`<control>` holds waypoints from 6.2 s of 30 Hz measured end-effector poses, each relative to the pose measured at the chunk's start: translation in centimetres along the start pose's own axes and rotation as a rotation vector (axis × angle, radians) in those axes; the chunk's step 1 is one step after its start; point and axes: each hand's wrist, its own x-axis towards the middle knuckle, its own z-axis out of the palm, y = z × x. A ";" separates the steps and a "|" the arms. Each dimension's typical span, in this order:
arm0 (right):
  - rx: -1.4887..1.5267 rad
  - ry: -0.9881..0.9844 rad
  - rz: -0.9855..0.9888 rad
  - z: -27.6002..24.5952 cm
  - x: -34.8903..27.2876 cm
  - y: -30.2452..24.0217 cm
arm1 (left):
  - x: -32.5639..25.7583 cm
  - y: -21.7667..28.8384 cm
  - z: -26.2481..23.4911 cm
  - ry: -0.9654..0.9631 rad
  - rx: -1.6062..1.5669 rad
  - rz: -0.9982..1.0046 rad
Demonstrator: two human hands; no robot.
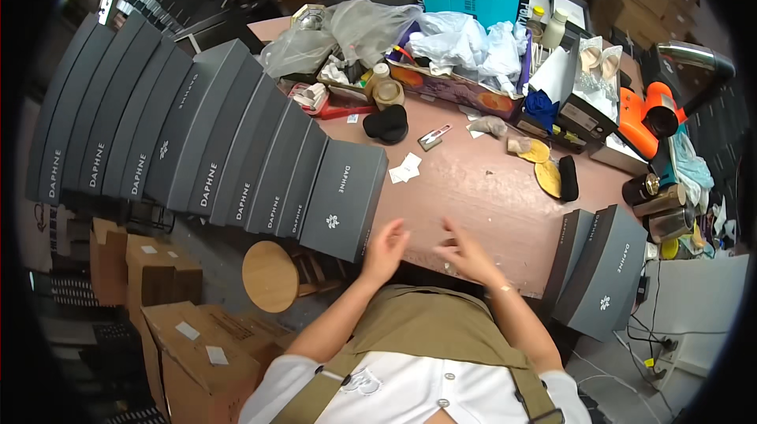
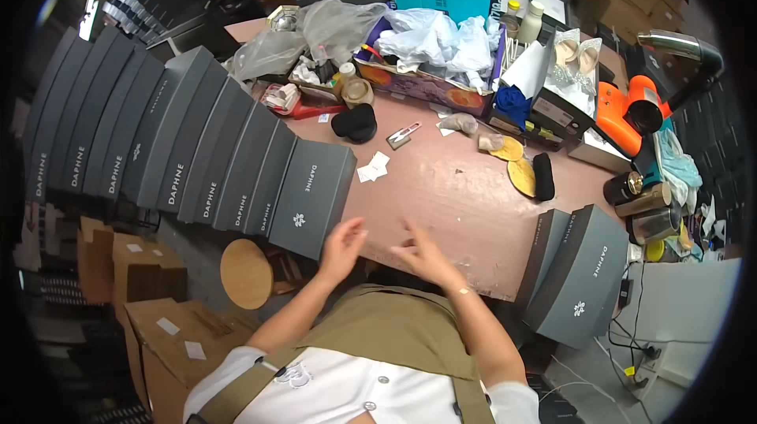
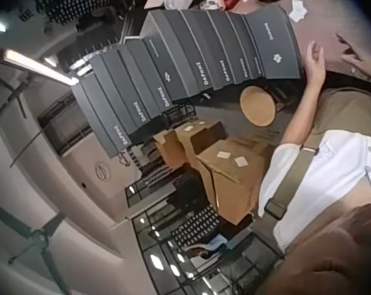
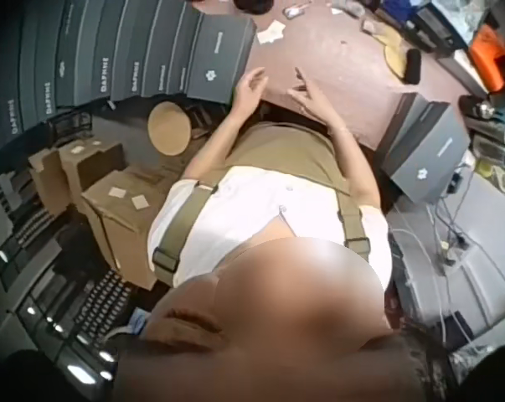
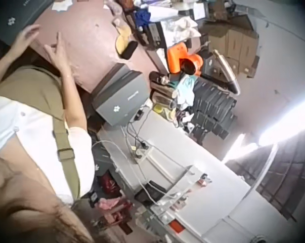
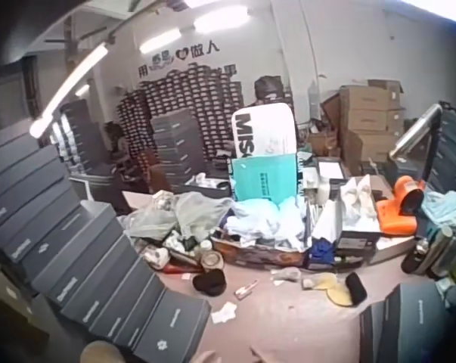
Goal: Clean shoe soles with a brush and pack high-heeled shoes into boxes with wrapping paper.
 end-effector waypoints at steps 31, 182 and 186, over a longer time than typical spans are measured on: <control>-0.080 -0.198 0.032 -0.8 3.2 2.8 | -5.7 -9.2 1.3 0.177 -0.688 -0.388; 0.409 0.052 0.233 -5.9 3.7 -8.5 | 13.3 -1.1 -9.3 0.020 -0.629 -0.123; 0.472 0.068 0.171 -7.2 2.0 -8.6 | 12.7 3.2 -10.5 -0.152 -0.725 0.147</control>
